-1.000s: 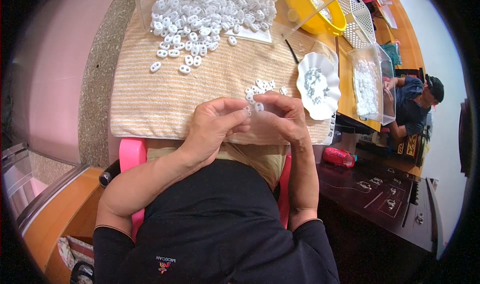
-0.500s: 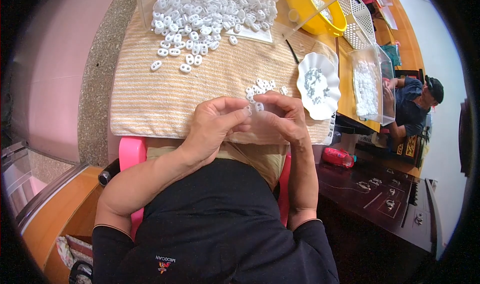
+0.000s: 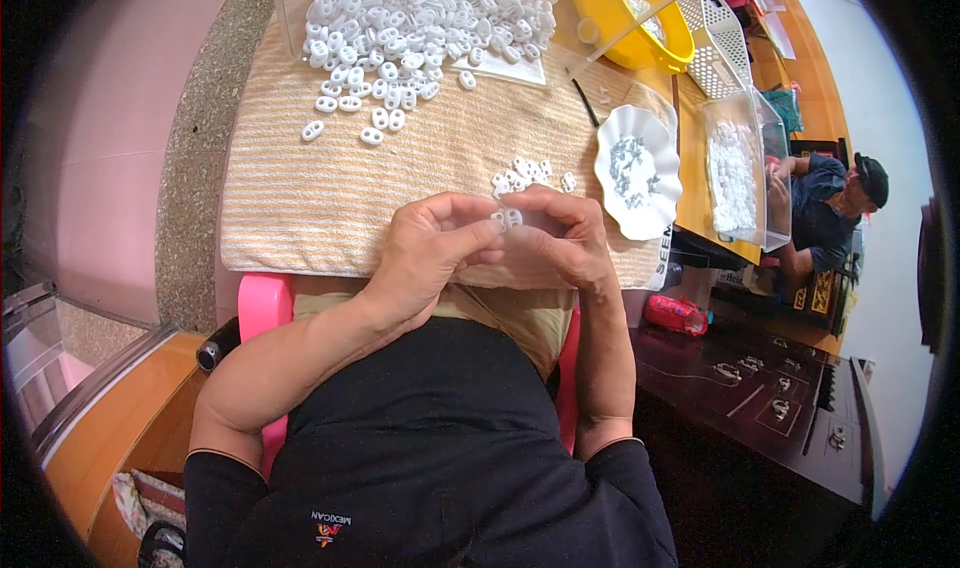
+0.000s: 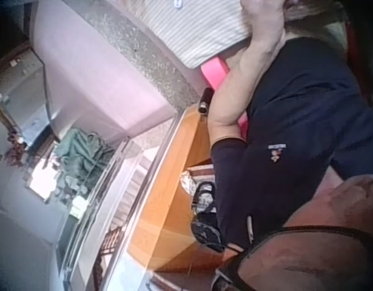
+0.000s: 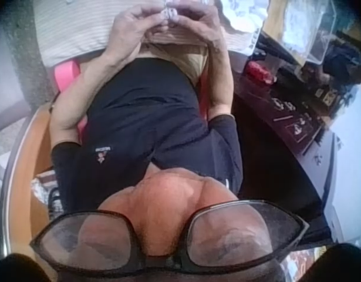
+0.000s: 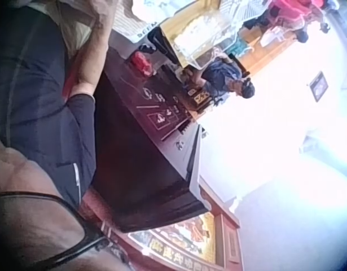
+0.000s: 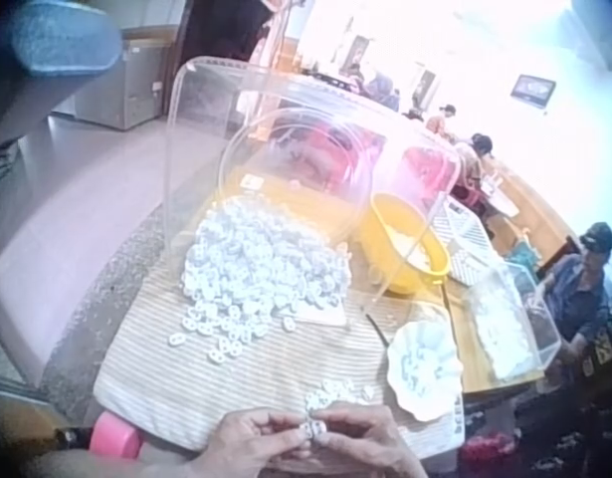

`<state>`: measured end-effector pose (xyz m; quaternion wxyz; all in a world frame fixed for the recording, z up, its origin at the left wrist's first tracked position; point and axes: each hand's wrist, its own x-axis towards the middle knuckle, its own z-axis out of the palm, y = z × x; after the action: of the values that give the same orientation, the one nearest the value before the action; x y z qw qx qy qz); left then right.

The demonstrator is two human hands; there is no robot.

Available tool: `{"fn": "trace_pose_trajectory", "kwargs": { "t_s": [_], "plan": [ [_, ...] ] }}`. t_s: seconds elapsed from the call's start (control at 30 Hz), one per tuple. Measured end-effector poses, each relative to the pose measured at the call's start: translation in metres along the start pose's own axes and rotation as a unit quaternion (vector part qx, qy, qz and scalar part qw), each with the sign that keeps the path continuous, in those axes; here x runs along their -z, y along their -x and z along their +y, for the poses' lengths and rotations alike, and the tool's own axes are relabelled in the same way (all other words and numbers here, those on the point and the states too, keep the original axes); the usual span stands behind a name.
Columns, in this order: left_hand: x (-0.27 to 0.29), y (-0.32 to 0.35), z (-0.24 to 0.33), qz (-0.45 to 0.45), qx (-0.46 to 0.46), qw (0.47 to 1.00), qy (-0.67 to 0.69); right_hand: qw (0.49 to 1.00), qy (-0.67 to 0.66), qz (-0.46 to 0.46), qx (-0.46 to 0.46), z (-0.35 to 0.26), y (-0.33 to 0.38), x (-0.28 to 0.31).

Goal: Sorting and inspecting small white plastic components on a table.

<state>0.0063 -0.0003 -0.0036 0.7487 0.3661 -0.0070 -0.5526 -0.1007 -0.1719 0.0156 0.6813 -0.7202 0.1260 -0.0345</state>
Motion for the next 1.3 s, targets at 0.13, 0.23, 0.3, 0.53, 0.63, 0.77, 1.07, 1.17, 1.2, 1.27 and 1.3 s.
{"fn": "trace_pose_trajectory", "kwargs": {
  "t_s": [0.13, 0.23, 0.3, 0.53, 0.63, 0.77, 1.07, 1.17, 1.2, 1.27, 1.3],
  "plan": [
    [-0.0003, -0.0001, -0.0005, -0.005, -0.004, 1.000, 0.000, 1.000, 0.004, 0.000, 0.002, 0.0009, 0.0001, 0.0000],
    [0.0003, -0.0005, -0.0008, -0.007, -0.007, 1.000, -0.009, 1.000, 0.021, -0.009, 0.003, -0.0008, 0.0002, 0.0006],
    [-0.0001, -0.0002, -0.0003, -0.004, -0.005, 1.000, -0.012, 1.000, 0.017, -0.010, 0.005, -0.0015, 0.0002, 0.0000],
    [-0.0013, -0.0002, 0.0013, -0.004, 0.004, 1.000, 0.001, 1.000, -0.012, -0.012, 0.008, -0.0006, 0.0009, -0.0017],
    [-0.0022, 0.0007, 0.0022, -0.011, 0.007, 1.000, 0.011, 0.999, -0.042, -0.013, 0.010, -0.0010, 0.0012, -0.0017],
    [-0.0042, 0.0018, 0.0041, -0.015, 0.013, 0.999, 0.027, 0.997, -0.078, -0.015, 0.000, -0.0005, 0.0021, -0.0021],
    [-0.0049, 0.0027, 0.0052, -0.018, 0.032, 0.998, 0.054, 0.994, -0.108, -0.007, -0.004, -0.0004, 0.0041, -0.0037],
    [-0.0059, 0.0015, 0.0057, -0.034, 0.047, 0.996, 0.071, 0.994, -0.108, -0.014, 0.024, 0.0017, 0.0015, -0.0030],
    [-0.0058, 0.0014, 0.0060, -0.038, 0.049, 0.996, 0.072, 0.993, -0.104, -0.024, 0.048, 0.0028, 0.0003, -0.0031],
    [-0.0054, 0.0009, 0.0061, -0.042, 0.051, 0.995, 0.071, 0.993, -0.097, -0.024, 0.055, 0.0003, -0.0008, -0.0047],
    [-0.0050, 0.0005, 0.0057, -0.047, 0.050, 0.995, 0.075, 0.994, -0.090, -0.026, 0.063, -0.0009, -0.0010, -0.0049]
  ]
}}
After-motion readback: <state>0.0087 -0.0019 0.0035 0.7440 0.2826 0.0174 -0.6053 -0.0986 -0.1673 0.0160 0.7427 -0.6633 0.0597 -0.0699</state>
